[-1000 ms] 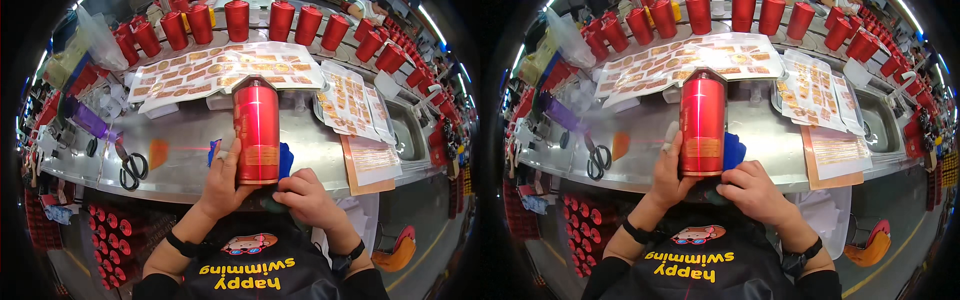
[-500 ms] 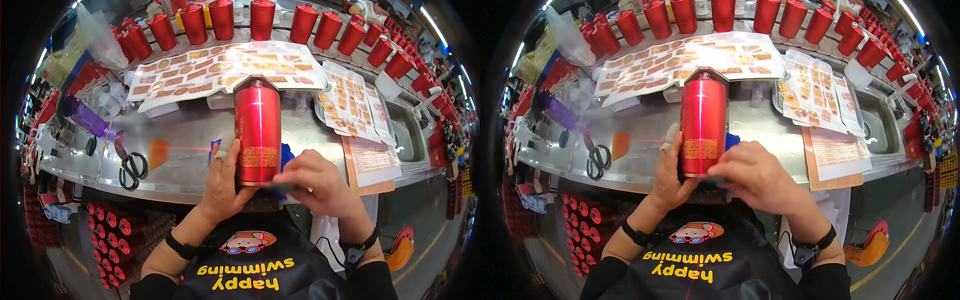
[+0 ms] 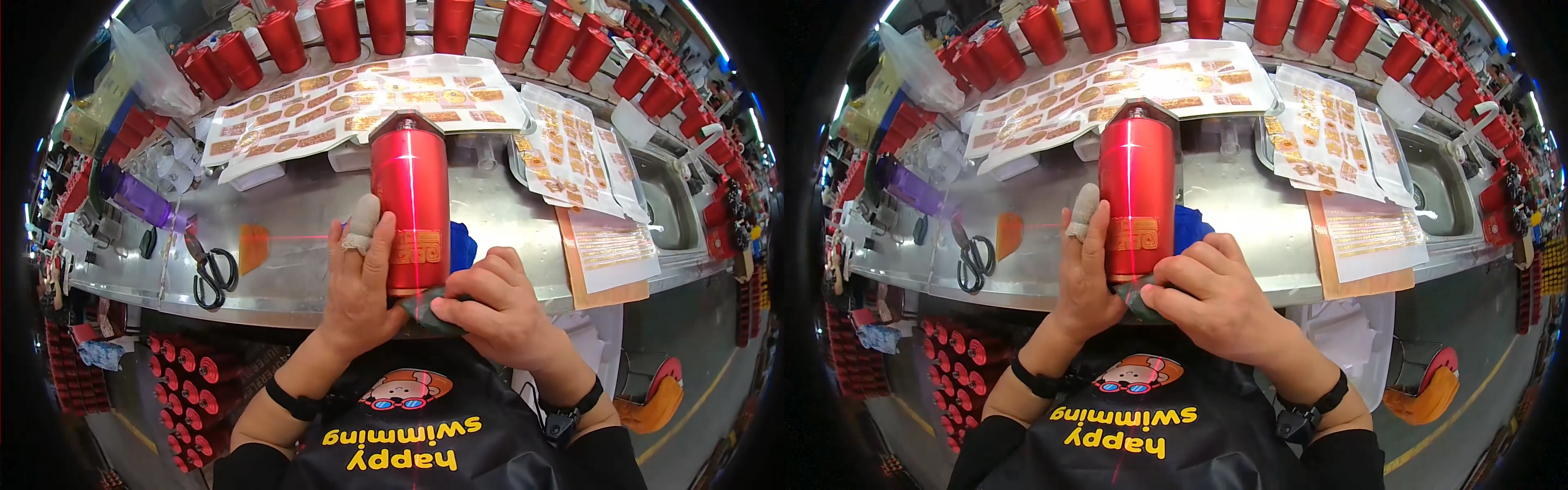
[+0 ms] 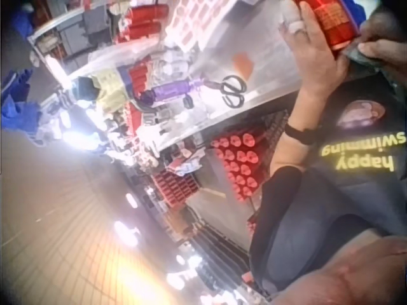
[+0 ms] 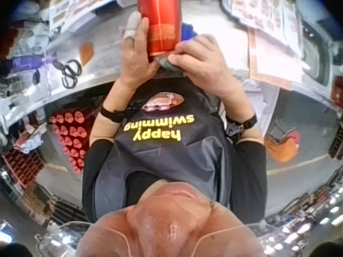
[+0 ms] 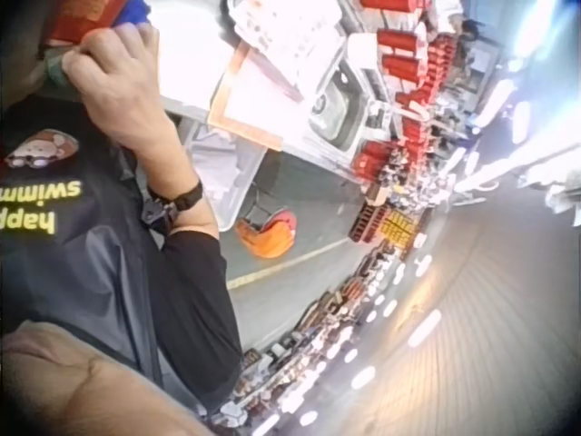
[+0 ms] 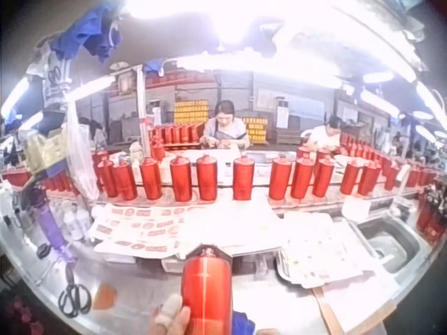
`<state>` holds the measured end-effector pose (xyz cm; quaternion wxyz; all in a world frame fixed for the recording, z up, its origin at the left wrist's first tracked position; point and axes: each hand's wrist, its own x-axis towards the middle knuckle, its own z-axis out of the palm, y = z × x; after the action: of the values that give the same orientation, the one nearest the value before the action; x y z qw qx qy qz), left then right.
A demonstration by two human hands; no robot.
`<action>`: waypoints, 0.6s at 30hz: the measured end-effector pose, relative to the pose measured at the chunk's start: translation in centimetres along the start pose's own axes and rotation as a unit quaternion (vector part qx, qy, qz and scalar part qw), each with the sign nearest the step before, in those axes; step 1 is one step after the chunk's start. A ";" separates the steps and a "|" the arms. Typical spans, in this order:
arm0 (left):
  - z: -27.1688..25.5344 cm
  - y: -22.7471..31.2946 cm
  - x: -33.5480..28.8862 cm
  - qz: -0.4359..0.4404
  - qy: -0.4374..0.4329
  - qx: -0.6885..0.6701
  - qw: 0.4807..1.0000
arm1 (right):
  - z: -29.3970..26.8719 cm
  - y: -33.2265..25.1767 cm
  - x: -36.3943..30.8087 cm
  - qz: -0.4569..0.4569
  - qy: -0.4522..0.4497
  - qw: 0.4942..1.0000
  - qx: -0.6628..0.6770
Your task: The person applies labels to a red bottle by hand, smoothing them with a scraper and a cloth. They pick up labels from a sheet, align them on the bottle, and press them down before setting the bottle aside to repeat the process.
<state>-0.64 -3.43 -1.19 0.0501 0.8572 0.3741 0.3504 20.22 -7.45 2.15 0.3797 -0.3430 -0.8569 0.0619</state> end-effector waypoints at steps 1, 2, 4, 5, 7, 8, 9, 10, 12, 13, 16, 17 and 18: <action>-0.2 0.2 0.2 0.021 -0.007 0.033 0.999 | 0.0 0.0 -0.1 0.002 0.000 1.000 0.001; 0.0 -0.2 0.2 0.021 -0.009 0.032 0.999 | 0.1 0.1 -0.3 0.007 -0.001 1.000 -0.002; 0.7 -1.4 -0.2 0.068 0.003 0.050 0.996 | 0.2 0.1 -0.4 0.010 -0.002 1.000 -0.004; 1.1 -1.5 -0.9 0.069 0.003 0.051 0.996 | 0.3 0.0 -0.6 0.012 0.007 1.000 0.003; 1.6 -1.5 -2.1 -0.086 0.014 -0.202 0.975 | 0.5 0.1 -0.6 0.014 0.020 1.000 0.006; 1.4 -1.9 -2.3 -0.084 0.014 -0.201 0.976 | 0.6 0.1 -0.5 0.011 0.021 1.000 0.007; 1.0 -2.0 -2.2 -0.070 0.008 -0.159 0.985 | 0.6 0.1 -0.5 0.008 0.019 1.000 0.008; 0.5 -1.9 -1.9 -0.056 0.002 -0.116 0.992 | 0.6 0.2 -0.6 0.007 0.018 1.000 0.007; 0.0 -0.2 0.0 -0.012 0.006 -0.036 0.999 | 0.5 0.5 -0.7 0.011 0.015 1.000 0.012; -0.2 0.3 0.7 0.032 0.009 0.044 0.999 | 0.4 0.5 -0.7 0.006 0.014 1.000 0.012; 0.6 -0.8 -0.1 0.054 0.005 0.010 0.998 | 0.2 0.4 -0.9 0.013 0.020 1.000 0.007; 0.9 -0.9 -0.7 0.015 0.030 -0.047 0.998 | 0.4 0.4 -1.0 0.013 0.019 1.000 0.015; 1.0 -1.1 -1.5 0.019 0.032 -0.046 0.998 | 0.6 0.4 -1.1 0.012 0.016 0.999 0.025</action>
<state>-1.39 -3.44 -3.16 0.0714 0.8492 0.3428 0.3953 20.58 -7.75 0.92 0.4009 -0.3446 -0.8449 0.0819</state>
